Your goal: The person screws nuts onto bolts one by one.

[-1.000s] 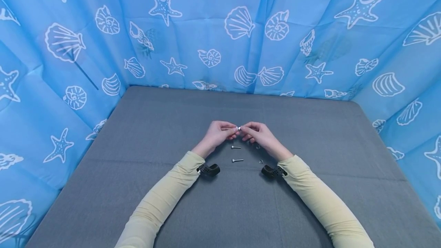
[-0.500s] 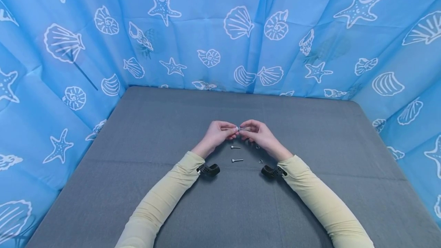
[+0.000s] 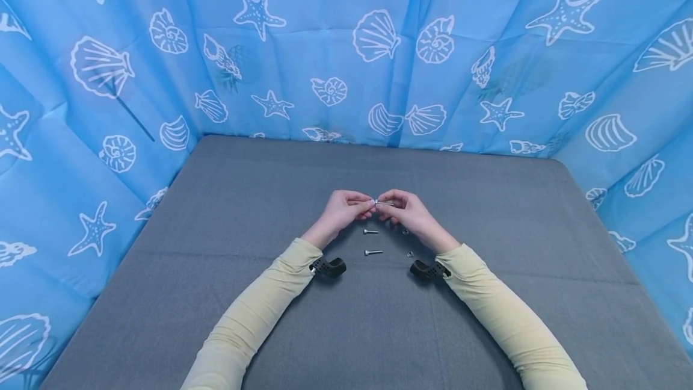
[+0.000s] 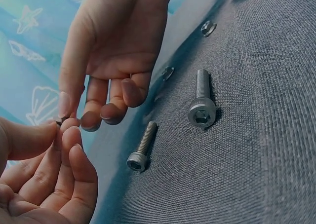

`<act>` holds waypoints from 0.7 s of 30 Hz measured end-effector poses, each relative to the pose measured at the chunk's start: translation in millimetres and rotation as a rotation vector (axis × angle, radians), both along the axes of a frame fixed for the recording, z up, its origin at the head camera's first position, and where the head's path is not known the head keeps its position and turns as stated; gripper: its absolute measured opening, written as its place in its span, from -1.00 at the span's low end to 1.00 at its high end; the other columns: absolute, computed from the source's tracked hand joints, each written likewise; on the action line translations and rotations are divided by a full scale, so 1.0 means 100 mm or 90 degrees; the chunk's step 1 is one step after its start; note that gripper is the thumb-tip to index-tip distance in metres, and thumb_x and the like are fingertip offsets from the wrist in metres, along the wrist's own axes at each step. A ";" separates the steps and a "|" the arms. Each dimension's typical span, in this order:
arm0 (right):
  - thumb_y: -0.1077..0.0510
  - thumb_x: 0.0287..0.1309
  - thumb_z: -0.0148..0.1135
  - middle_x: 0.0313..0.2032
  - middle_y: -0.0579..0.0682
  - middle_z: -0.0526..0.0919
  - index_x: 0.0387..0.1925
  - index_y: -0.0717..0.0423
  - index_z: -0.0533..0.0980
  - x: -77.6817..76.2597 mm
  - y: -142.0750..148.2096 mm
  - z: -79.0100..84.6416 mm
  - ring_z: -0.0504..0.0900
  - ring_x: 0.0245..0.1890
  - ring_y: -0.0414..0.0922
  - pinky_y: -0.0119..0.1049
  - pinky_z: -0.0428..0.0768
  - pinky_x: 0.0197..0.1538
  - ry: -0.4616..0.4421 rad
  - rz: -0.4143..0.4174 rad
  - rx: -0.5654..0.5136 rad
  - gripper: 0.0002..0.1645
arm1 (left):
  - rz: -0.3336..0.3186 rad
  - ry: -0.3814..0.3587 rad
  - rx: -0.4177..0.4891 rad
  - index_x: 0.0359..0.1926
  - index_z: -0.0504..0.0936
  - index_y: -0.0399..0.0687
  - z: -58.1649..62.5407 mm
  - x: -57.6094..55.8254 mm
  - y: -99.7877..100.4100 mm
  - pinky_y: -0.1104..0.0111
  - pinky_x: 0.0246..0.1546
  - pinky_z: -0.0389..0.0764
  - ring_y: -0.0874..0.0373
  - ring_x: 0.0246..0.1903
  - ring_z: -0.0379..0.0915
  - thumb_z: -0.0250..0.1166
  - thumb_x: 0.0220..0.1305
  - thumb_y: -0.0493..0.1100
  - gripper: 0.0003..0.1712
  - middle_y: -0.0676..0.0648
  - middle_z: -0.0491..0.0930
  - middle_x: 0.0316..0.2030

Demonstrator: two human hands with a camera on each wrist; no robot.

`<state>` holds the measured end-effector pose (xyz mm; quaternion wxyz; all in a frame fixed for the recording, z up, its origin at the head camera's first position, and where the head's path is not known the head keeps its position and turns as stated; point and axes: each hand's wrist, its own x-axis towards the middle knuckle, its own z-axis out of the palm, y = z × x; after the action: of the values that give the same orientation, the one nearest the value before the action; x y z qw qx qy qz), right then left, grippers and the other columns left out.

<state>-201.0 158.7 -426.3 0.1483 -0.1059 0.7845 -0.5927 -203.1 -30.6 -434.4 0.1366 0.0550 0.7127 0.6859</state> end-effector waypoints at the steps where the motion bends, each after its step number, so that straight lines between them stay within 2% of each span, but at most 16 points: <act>1: 0.10 0.29 0.22 -0.22 0.25 0.66 -0.06 0.33 0.50 0.00 0.00 0.00 0.66 -0.27 0.02 -0.32 0.59 -0.39 0.000 0.001 0.001 -0.65 | 0.000 -0.002 0.002 -0.13 0.66 -0.36 0.00 0.00 0.00 0.24 -0.24 0.69 0.16 -0.40 0.61 0.29 0.29 -0.25 -0.77 -0.15 0.69 -0.34; 7: 0.10 0.31 0.18 -0.22 0.17 0.68 -0.09 0.31 0.52 0.02 0.00 0.02 0.66 -0.26 0.02 -0.33 0.59 -0.38 -0.019 -0.005 -0.014 -0.68 | 0.002 0.001 0.002 -0.12 0.66 -0.36 0.01 0.01 0.00 0.29 -0.28 0.69 0.18 -0.41 0.62 0.27 0.30 -0.26 -0.77 -0.14 0.70 -0.34; 12: 0.14 0.25 0.26 -0.24 0.25 0.65 -0.06 0.29 0.49 0.01 0.00 0.02 0.65 -0.29 0.07 -0.30 0.59 -0.43 0.016 0.003 -0.005 -0.67 | 0.001 0.006 -0.002 -0.13 0.66 -0.36 0.01 0.01 0.01 0.30 -0.30 0.69 0.18 -0.42 0.61 0.28 0.29 -0.26 -0.78 -0.14 0.69 -0.37; 18: 0.09 0.33 0.16 -0.22 0.21 0.66 -0.11 0.29 0.53 0.01 0.00 0.03 0.64 -0.24 0.08 -0.31 0.60 -0.38 0.007 -0.003 0.007 -0.69 | 0.001 0.001 -0.004 -0.11 0.65 -0.37 0.03 0.01 0.01 0.24 -0.25 0.69 0.18 -0.41 0.62 0.26 0.30 -0.28 -0.78 -0.16 0.70 -0.33; 21: 0.11 0.31 0.19 -0.24 0.25 0.66 -0.09 0.31 0.50 0.01 0.00 0.03 0.64 -0.27 0.08 -0.32 0.58 -0.42 0.013 -0.003 0.002 -0.68 | 0.001 0.004 -0.001 -0.11 0.65 -0.38 0.04 0.01 0.01 0.22 -0.24 0.69 0.18 -0.41 0.62 0.26 0.30 -0.29 -0.78 -0.17 0.70 -0.33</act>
<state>-199.6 158.8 -423.4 0.1389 -0.1101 0.7871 -0.5908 -201.9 -29.8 -430.4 0.1335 0.0566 0.7135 0.6855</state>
